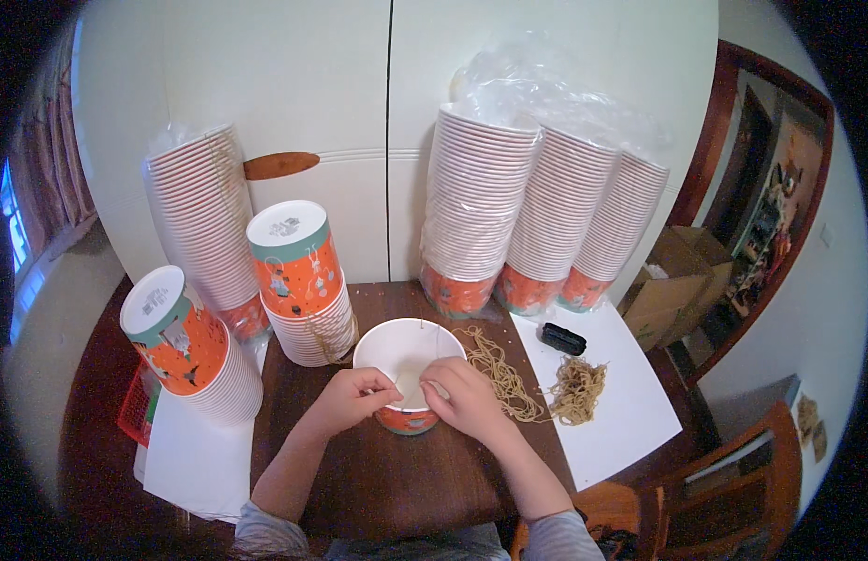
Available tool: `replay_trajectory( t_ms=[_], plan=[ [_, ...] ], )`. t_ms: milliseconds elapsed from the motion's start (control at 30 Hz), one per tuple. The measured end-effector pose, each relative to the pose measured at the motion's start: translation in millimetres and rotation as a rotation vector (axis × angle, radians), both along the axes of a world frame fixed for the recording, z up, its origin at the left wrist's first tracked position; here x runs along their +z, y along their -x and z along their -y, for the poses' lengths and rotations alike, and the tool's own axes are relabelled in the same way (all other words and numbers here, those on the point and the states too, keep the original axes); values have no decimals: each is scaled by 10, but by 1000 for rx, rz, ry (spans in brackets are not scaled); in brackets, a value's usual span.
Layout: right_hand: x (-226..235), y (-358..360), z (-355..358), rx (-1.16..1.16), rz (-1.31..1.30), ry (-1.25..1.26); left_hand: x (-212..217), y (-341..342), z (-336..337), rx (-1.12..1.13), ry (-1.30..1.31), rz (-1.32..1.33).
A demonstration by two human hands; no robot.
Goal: Tying rubber bands around paper cups for packaging.
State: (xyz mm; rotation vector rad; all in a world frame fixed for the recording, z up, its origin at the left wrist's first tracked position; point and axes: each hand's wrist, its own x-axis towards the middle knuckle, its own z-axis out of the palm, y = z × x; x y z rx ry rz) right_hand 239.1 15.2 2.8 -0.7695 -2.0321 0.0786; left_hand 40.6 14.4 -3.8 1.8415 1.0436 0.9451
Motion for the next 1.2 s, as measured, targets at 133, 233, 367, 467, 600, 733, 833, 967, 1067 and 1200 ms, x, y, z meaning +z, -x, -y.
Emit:
replay_trajectory(
  t_ms=[133,233,367,467,600,733,833,967,1067,1200],
  plan=[
    [107,131,-39,-56,-41,-51,-92,28,-70,-81,215,263],
    [-15,156,10,-195,-100,243,-105,69,-58,-13,117,193],
    [-235,163,2,-106,-337,559,-34,38,-18,60,-36,-77],
    [-406,166,-80,-9,-470,502,-65,-2,5,-28,-38,-92],
    [-496,155,-199,115,-615,445,-68,-52,77,-115,57,-14],
    [-422,169,-296,264,-537,467,-25,-85,64,-229,96,-22],
    [-354,204,-376,297,-552,494,-58,-106,-18,-142,164,191],
    [-298,207,-487,378,-677,520,-78,-106,-146,-172,340,351],
    [-308,187,-537,399,-680,543,-103,-145,-181,-29,281,152],
    [-262,134,-491,433,-702,613,-89,-266,-178,31,15,-91]
  ],
)
